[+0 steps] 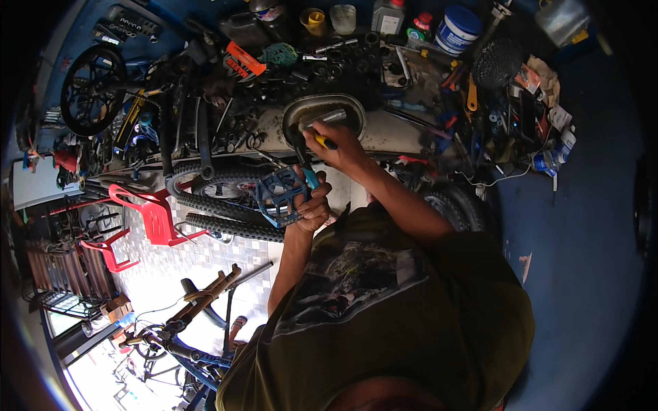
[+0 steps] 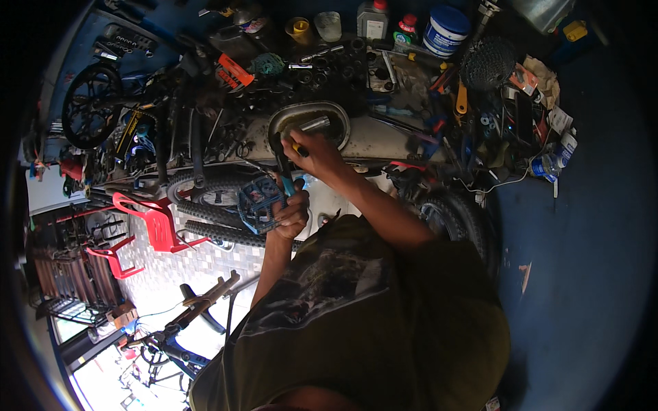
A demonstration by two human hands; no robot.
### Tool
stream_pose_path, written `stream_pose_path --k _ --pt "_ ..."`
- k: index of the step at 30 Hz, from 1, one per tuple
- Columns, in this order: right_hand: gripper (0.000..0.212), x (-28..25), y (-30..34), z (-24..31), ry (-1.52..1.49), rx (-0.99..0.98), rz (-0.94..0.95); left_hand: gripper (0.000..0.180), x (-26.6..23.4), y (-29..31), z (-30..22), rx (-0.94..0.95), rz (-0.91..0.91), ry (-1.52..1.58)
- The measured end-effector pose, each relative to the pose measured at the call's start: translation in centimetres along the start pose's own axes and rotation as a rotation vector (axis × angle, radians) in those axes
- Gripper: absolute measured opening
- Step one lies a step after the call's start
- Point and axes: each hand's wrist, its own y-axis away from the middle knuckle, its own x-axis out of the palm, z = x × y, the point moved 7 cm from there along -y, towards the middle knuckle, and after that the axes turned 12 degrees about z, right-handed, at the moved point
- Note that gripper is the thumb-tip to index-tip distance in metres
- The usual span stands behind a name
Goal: The person scrubs a bicycle crankset with a brush and liquid from a metal tray, then wipes it with a cloth. They repeat the scrubbing and wiping process on the crankset and pedal arm, occasionally rinsing the brush in the tray.
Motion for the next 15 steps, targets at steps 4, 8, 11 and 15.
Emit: stream_pose_path --k 4,8,11,15 --pt "0.020 0.0 -0.3 1.1 -0.063 -0.114 -0.033 0.061 -0.1 0.0 0.0 -0.018 0.001 -0.012" --pt "0.025 0.0 1.4 -2.0 0.041 0.071 -0.099 0.056 -0.3 0.4 -0.4 -0.037 0.019 -0.008" --pt "0.030 -3.0 -1.8 -0.2 -0.006 0.006 -0.284 0.072 -1.2 0.9 -0.3 0.018 -0.151 -0.053" --pt "0.034 -2.9 -6.9 -1.7 0.155 0.205 -0.008 0.076 -1.9 1.7 -0.7 -0.039 -0.163 -0.118"
